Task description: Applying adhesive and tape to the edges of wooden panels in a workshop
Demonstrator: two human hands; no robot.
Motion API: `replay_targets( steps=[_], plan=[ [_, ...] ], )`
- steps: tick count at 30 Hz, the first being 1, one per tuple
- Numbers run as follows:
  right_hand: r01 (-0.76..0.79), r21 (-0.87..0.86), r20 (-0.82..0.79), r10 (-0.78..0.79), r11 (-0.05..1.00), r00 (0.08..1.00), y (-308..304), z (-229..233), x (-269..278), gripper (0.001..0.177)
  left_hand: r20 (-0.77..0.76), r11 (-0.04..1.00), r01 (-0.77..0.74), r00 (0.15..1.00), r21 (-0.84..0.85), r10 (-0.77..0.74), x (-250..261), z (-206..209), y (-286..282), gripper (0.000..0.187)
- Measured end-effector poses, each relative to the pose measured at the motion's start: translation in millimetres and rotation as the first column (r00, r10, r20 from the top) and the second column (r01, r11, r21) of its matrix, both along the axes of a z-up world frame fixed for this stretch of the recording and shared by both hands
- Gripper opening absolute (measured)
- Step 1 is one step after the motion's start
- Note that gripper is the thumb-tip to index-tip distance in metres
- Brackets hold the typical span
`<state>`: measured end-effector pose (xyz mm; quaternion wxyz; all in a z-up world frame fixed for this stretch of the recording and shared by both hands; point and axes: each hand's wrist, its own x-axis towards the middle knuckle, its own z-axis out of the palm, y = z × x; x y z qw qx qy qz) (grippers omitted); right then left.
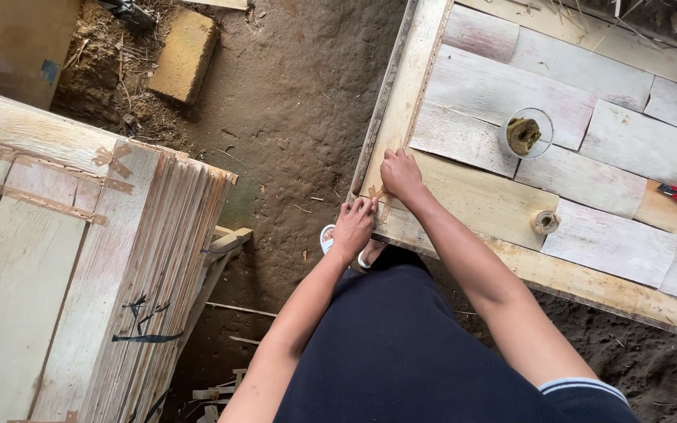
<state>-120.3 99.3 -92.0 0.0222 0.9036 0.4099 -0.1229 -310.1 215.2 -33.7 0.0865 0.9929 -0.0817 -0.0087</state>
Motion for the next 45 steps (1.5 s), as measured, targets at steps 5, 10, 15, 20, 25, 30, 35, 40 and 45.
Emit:
replay_targets(
  steps=[5, 10, 15, 20, 25, 30, 35, 40, 45],
  plan=[
    [0.040, 0.036, 0.023, -0.041, 0.999, 0.999, -11.2, 8.1, 3.4, 0.025, 0.024, 1.000, -0.007, 1.000, -0.012, 0.007, 0.5, 5.5, 1.7, 0.049],
    [0.102, 0.266, -0.009, -0.103, 0.958, 0.995, -16.3, 45.9, -22.6, 0.009, 0.037, 1.000, -0.012, 0.999, -0.020, 0.013, 1.1, 9.2, -0.9, 0.050],
    [0.176, 0.267, -0.088, -0.158, 0.948, 0.983, -27.5, 58.9, -102.5, 0.046, 0.089, 0.999, 0.011, 0.996, -0.036, -0.007, -17.5, 20.0, 4.1, 0.049],
    [0.013, 0.313, 0.188, -0.075, 0.950, 0.979, -38.1, 25.8, -145.8, 0.060, 0.160, 1.000, 0.024, 0.987, -0.019, -0.021, -32.4, -8.2, 2.5, 0.051],
    [0.065, 0.347, 0.207, -0.144, 0.936, 0.968, -38.1, 19.5, -143.0, 0.061, 0.197, 1.000, 0.009, 0.980, -0.007, -0.007, -35.9, 10.9, 0.0, 0.054],
    [0.054, 0.295, 0.260, -0.134, 0.954, 0.956, -34.6, 25.4, -158.8, 0.062, 0.186, 1.000, 0.016, 0.982, 0.005, -0.016, -37.1, -19.3, -3.4, 0.050],
    [0.162, 0.296, 0.160, -0.216, 0.941, 0.963, -41.0, 28.9, -148.3, 0.062, 0.148, 1.000, 0.013, 0.989, 0.006, -0.014, -32.3, -27.1, -2.4, 0.053],
    [0.166, 0.308, 0.114, -0.210, 0.937, 0.971, -48.5, 10.5, -114.3, 0.050, 0.130, 1.000, 0.000, 0.992, -0.020, 0.003, -16.3, -15.0, -2.3, 0.057],
    [0.110, 0.229, 0.151, -0.147, 0.967, 0.977, -44.9, 25.6, -60.1, 0.039, 0.009, 0.998, -0.064, 0.998, 0.009, 0.064, 2.6, 13.6, -5.7, 0.062]
  ],
)
